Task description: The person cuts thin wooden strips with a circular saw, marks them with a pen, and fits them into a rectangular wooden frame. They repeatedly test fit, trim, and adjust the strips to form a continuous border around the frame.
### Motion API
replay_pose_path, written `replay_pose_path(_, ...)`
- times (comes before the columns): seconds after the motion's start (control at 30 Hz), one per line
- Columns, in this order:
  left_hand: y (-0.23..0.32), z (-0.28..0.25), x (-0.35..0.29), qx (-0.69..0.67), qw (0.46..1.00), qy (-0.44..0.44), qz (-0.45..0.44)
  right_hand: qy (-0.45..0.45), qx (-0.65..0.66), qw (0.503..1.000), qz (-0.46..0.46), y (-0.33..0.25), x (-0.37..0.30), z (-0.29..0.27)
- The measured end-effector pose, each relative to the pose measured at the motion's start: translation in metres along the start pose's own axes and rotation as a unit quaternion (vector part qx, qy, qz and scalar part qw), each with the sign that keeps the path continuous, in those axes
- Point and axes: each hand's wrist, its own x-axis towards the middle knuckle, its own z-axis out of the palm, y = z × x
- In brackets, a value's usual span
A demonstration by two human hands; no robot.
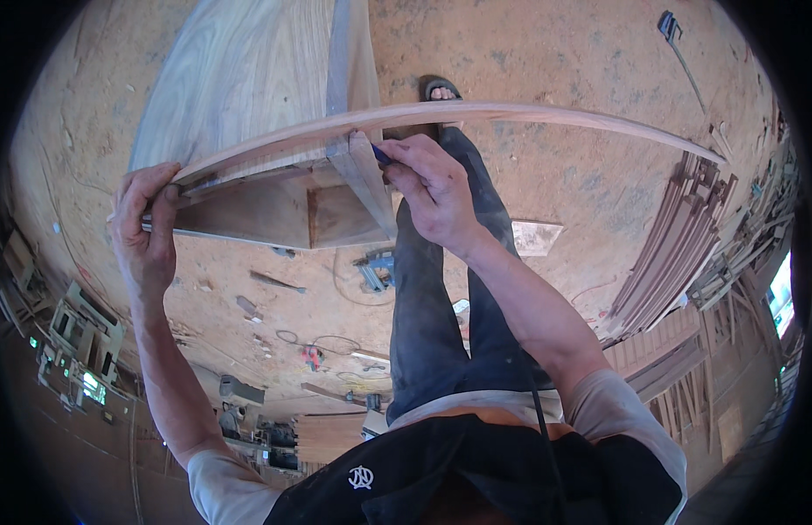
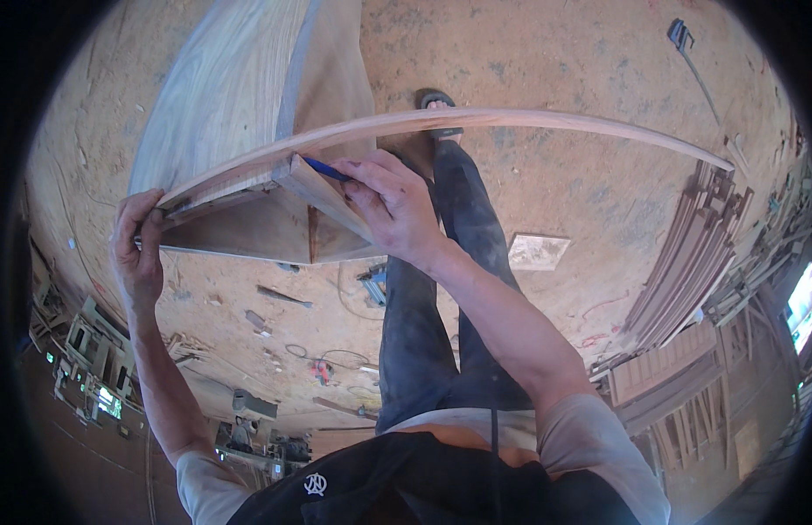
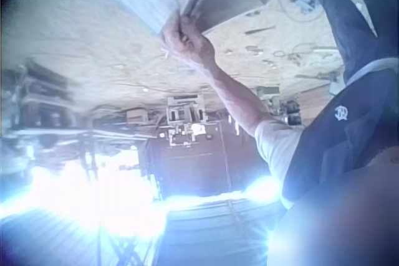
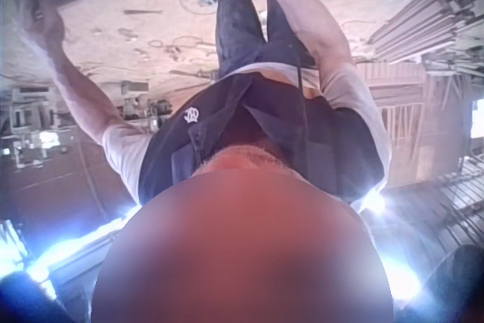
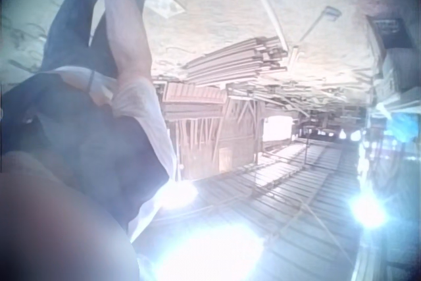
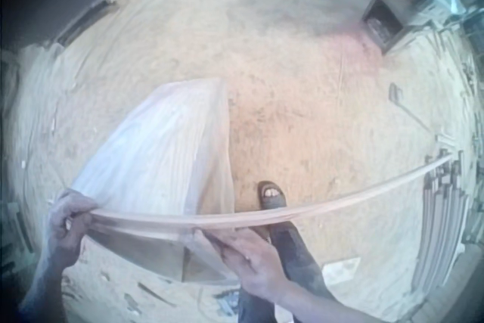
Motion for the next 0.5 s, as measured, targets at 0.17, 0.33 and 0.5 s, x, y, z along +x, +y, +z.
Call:
replay_pose_path(0.17, 0.0010, -0.0002, 0.0000, -0.006, 1.000, -0.010, -0.013, 0.010, 0.003, 1.000, 0.021, 0.0014, 0.0005, 0.0027)
replay_pose_path(0.33, 0.0009, 0.0009, 0.0000, -0.033, 0.999, -0.004, -0.032, 0.028, 0.009, 1.000, 0.010, 0.0025, 0.0039, 0.0052)
replay_pose_path(0.5, -0.0009, 0.0013, -0.0005, 0.005, 1.000, 0.005, 0.002, 0.048, -0.007, 0.997, -0.055, -0.0002, 0.0046, 0.0060)
